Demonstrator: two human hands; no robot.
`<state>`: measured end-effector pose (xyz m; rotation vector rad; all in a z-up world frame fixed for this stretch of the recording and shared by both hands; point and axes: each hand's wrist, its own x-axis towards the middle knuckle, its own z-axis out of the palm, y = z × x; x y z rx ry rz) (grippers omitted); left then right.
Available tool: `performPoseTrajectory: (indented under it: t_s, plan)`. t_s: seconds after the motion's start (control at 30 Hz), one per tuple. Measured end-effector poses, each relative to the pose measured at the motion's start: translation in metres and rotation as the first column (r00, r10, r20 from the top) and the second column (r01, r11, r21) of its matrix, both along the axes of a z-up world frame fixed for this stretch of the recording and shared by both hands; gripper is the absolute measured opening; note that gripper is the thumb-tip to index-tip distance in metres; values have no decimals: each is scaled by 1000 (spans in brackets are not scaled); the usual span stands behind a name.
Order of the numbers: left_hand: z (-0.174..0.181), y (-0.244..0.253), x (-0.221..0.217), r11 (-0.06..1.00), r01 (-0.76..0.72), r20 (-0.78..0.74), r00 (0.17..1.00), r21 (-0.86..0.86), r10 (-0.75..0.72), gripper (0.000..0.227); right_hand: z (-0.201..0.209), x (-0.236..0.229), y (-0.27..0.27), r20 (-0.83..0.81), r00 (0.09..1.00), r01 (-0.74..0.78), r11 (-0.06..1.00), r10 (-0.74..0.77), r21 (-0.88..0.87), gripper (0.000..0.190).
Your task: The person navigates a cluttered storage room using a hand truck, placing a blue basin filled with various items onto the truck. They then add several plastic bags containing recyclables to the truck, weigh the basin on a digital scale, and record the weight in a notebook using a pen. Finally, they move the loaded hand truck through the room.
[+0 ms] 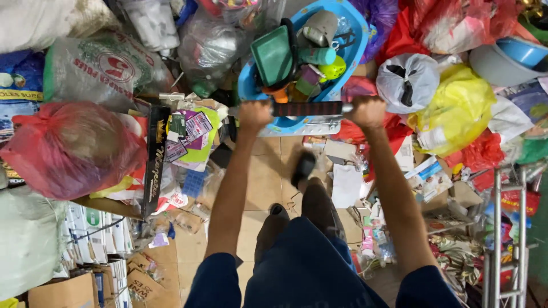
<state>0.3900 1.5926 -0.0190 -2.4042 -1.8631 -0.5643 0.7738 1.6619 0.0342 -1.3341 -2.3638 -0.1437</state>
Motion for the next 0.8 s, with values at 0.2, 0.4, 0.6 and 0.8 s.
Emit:
performPoseTrajectory:
  t_s: [0.2,0.4,0.6,0.8]
  plan:
    - [-29,29,120,940,-132,148,971,-314,186,9,16,79,69,215,977,21,999,-11,-45,43]
    - [44,32,179,914,-58,292,938,-401,187,38,17,136,122,414,910,120,942,22,-314,29]
    - [116,50,155,792,253,615,766,-556,187,49,58,136,127,542,837,271,803,77,-531,34]
    - [-46,66,48,798,141,761,434,-586,483,24,32,123,138,624,768,445,577,148,-685,42]
